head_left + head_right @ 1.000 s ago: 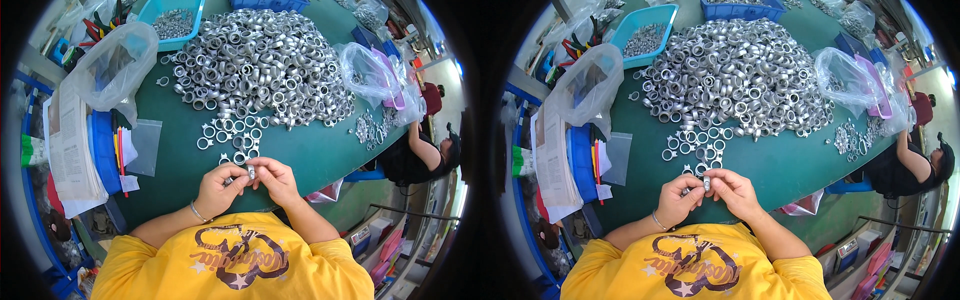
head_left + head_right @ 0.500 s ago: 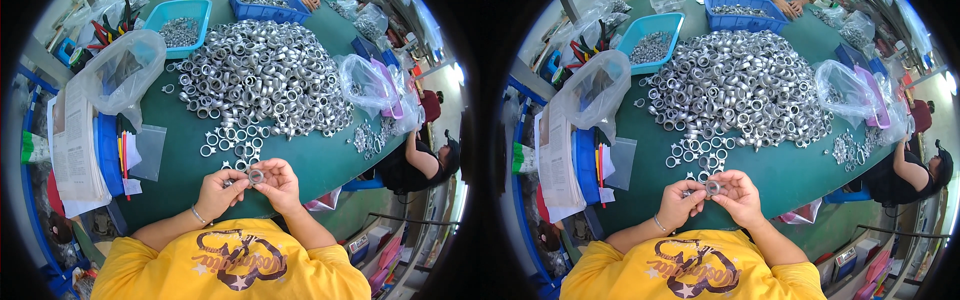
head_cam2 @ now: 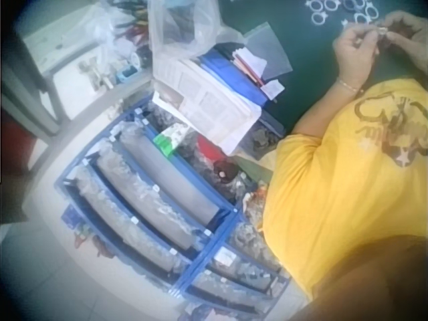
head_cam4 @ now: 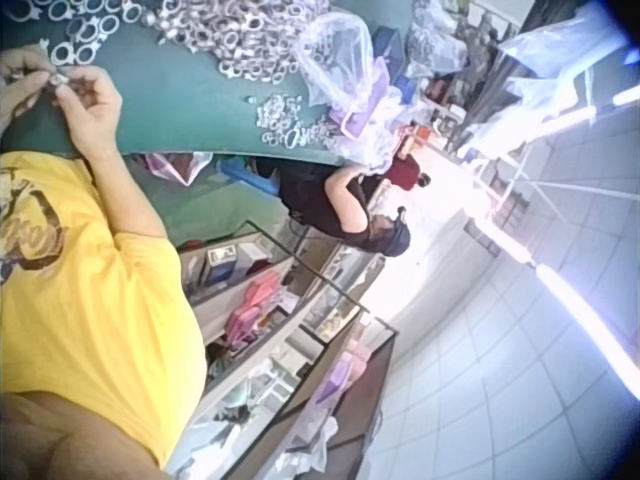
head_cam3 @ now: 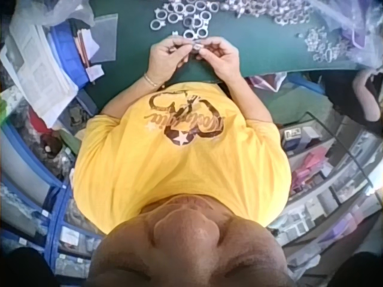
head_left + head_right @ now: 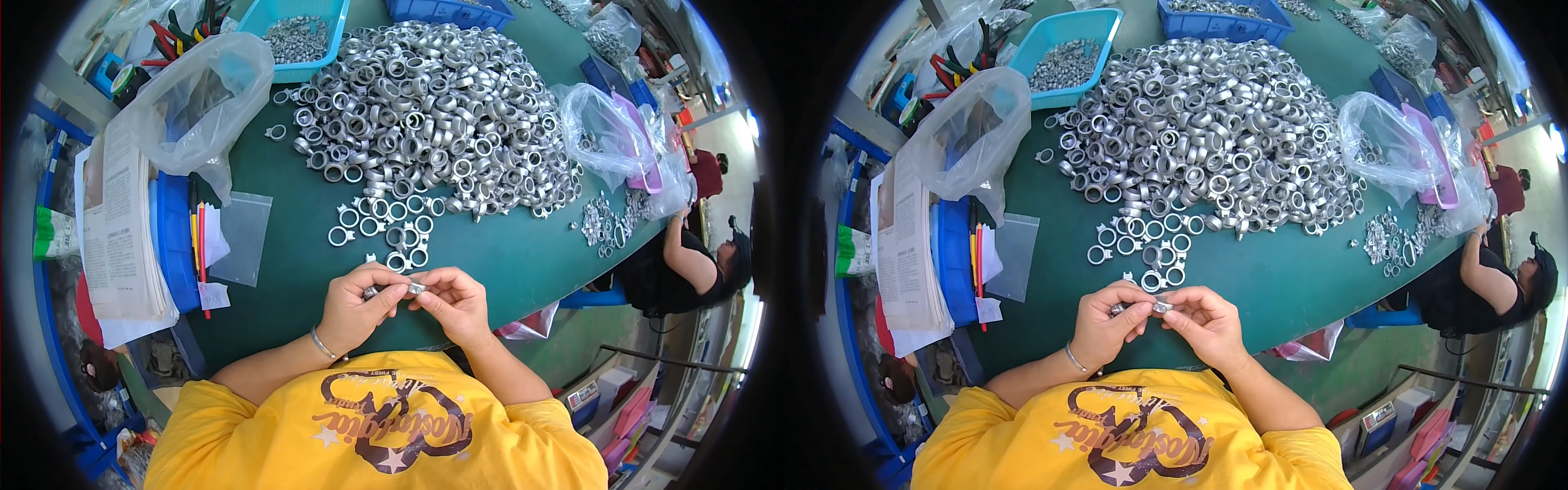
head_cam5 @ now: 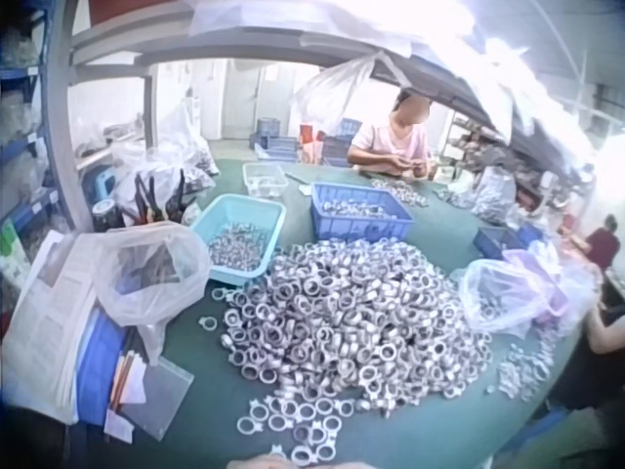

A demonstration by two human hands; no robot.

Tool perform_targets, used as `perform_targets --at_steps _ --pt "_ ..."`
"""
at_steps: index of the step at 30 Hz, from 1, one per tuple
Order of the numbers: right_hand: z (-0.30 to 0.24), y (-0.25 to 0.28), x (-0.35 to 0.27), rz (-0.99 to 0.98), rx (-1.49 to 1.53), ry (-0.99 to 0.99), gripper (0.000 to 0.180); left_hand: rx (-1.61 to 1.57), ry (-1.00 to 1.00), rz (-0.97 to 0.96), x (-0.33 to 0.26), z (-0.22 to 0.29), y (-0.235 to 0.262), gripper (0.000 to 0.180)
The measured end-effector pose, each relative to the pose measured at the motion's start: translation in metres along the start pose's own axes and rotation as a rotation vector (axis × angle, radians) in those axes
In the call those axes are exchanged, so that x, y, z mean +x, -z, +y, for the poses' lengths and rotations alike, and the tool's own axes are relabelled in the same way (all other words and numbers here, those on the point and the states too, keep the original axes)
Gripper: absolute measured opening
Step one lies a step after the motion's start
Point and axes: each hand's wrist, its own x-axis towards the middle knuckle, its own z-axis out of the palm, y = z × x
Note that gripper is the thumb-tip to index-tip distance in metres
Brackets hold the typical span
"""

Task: The person picks up small metal rings from a large pile on a work table, handles them, and places several into a small plastic bag while holding a pencil.

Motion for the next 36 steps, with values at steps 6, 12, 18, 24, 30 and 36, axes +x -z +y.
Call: perform_targets --at_steps 6,12,18,24,30,36 --pt "-0.001 -0.005 0.001 0.007 -0.058 -0.040 0.019 0.035 -0.020 -0.008 -0.001 -0.001 0.005 0.008" --pt "-0.008 -0.006 0.001 0.034 -0.285 0.037 0.020 0.043 0.103 0.027 0.000 0.003 0.000 0.009" --pt "-0.005 -0.005 -0.003 0.060 -0.255 0.003 0.019 -0.146 0.189 0.013 -0.001 -0.004 0.005 0.011" --pt "-0.002 -0.002 0.000 0.069 -0.609 0.346 0.023 -0.223 0.182 0.028 0.000 -0.003 0.001 0.014" --pt "0.000 -0.016 -0.006 0.216 -0.433 0.440 0.027 -0.193 0.187 0.030 -0.002 -0.008 -0.001 0.016" --pt "-0.021 -0.022 -0.005 -0.026 -0.822 0.756 0.020 -0.469 0.432 0.035 -0.001 0.009 -0.001 0.021"
